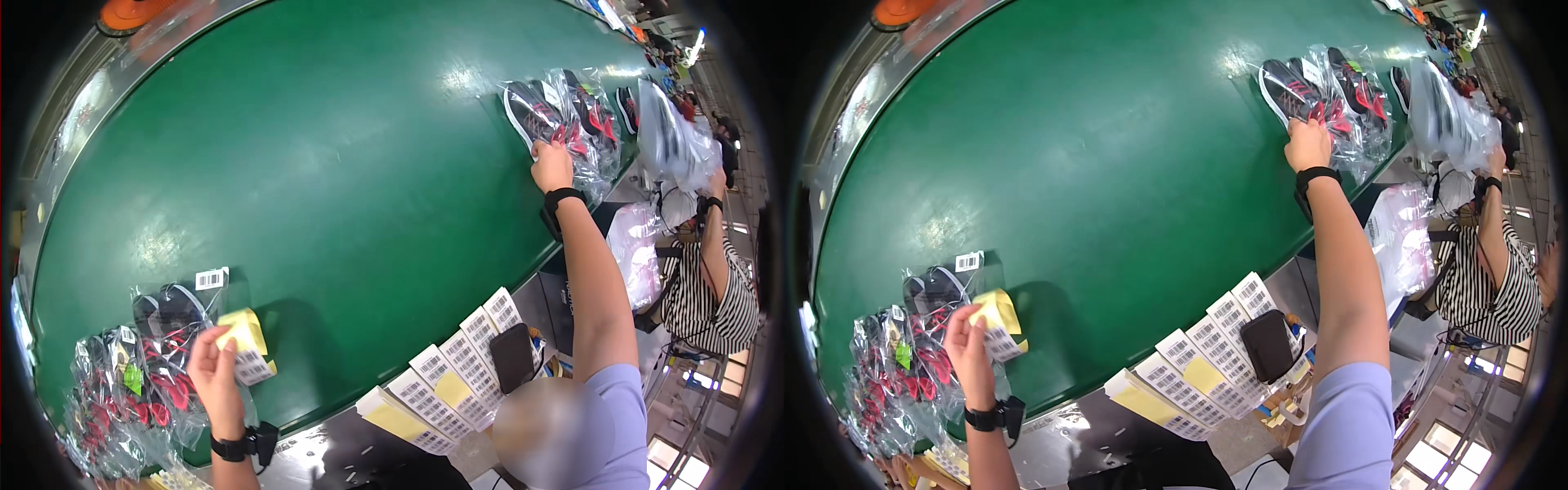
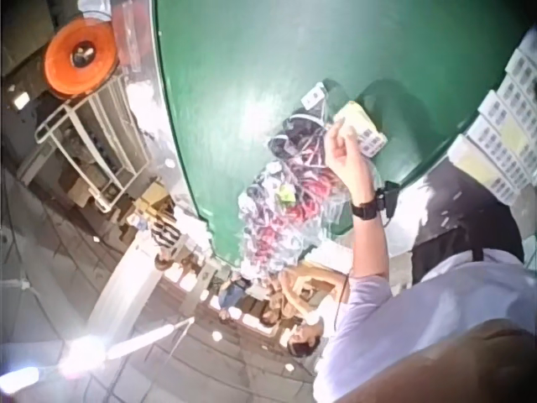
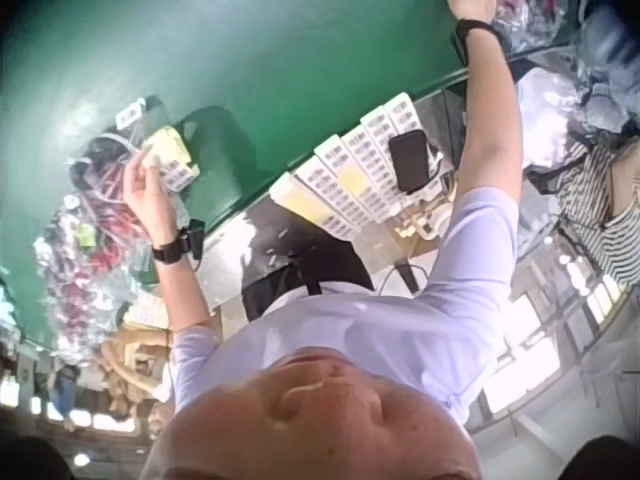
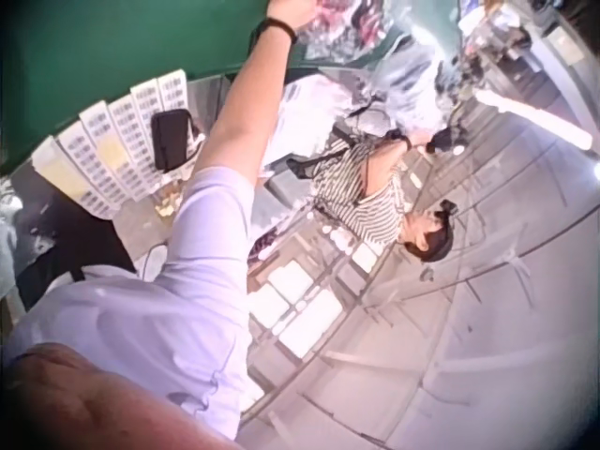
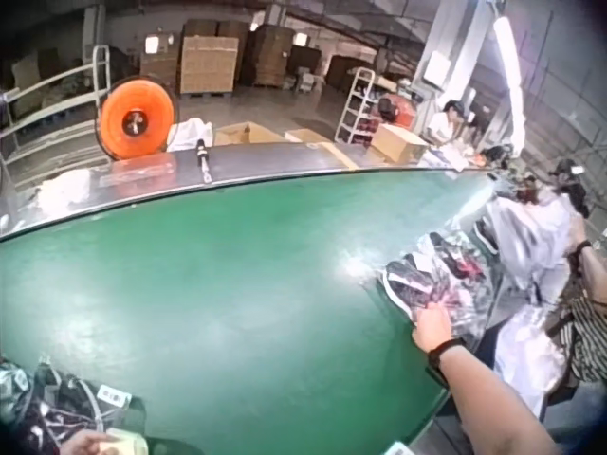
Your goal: The recorder is applying barcode labels to the outside of clear plastic bags containing athletic shoes on a conveyor belt in a factory setting.
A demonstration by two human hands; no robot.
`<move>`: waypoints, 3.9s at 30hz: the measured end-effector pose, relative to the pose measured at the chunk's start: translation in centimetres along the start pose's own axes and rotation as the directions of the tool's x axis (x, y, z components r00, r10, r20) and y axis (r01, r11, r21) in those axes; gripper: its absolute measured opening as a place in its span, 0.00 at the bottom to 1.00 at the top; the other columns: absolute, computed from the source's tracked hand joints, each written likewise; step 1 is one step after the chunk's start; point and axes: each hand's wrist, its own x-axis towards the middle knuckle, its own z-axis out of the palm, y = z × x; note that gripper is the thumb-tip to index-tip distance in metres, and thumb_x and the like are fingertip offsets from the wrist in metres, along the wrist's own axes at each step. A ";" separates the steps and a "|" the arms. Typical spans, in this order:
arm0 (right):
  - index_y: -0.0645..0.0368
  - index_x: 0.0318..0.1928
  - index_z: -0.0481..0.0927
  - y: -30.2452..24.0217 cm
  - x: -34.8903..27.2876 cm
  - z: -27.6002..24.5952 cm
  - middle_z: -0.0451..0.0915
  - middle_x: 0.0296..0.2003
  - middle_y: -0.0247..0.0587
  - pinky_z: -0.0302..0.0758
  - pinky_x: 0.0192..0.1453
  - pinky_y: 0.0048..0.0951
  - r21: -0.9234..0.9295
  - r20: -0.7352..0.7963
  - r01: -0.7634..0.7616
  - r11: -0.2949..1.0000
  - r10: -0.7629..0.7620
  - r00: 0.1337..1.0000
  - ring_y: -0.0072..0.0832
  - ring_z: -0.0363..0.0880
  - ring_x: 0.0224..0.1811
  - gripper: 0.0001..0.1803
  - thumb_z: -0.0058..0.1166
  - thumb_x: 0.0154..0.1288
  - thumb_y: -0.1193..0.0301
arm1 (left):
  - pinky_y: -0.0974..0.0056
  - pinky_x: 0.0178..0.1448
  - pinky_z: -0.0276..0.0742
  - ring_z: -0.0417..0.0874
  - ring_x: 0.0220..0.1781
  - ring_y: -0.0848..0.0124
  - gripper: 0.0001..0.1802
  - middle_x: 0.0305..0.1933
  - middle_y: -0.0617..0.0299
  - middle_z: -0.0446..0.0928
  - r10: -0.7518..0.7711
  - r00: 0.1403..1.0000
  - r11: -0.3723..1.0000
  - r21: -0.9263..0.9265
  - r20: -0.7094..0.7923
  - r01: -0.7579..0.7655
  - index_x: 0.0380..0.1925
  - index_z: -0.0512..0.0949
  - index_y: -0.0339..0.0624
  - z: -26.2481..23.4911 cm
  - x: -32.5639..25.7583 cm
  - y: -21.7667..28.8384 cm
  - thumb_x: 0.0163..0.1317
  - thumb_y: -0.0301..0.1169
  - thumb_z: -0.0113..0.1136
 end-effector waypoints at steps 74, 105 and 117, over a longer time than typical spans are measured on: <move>0.66 0.34 0.83 -27.7 -12.4 -16.3 0.80 0.51 0.44 0.75 0.51 0.26 0.987 0.058 -0.080 -0.136 -0.158 0.986 0.26 0.81 0.47 0.02 0.60 0.64 0.79 | 0.75 0.37 0.73 0.77 0.35 0.85 0.04 0.34 0.68 0.81 0.031 0.991 0.993 -0.121 0.129 -0.015 0.38 0.81 0.32 8.0 -4.5 3.5 0.69 0.24 0.62; 0.64 0.38 0.80 -0.6 0.3 -0.8 0.79 0.43 0.55 0.73 0.55 0.42 0.345 -0.292 0.088 0.934 0.018 0.956 0.51 0.77 0.50 0.12 0.64 0.54 0.71 | 0.69 0.51 0.78 0.83 0.45 0.74 0.08 0.46 0.57 0.84 -0.194 0.930 0.834 -0.446 0.312 0.324 0.46 0.78 0.33 7.3 -9.3 3.2 0.68 0.21 0.59; 0.60 0.35 0.74 -17.5 -11.1 -6.1 0.76 0.22 0.45 0.74 0.24 0.34 0.852 -0.007 0.183 0.491 -0.339 0.941 0.36 0.78 0.20 0.02 0.52 0.66 0.78 | 0.70 0.48 0.81 0.85 0.45 0.75 0.16 0.48 0.58 0.82 -0.225 0.912 0.738 -0.551 0.344 0.390 0.58 0.71 0.37 7.8 -9.7 2.5 0.72 0.25 0.54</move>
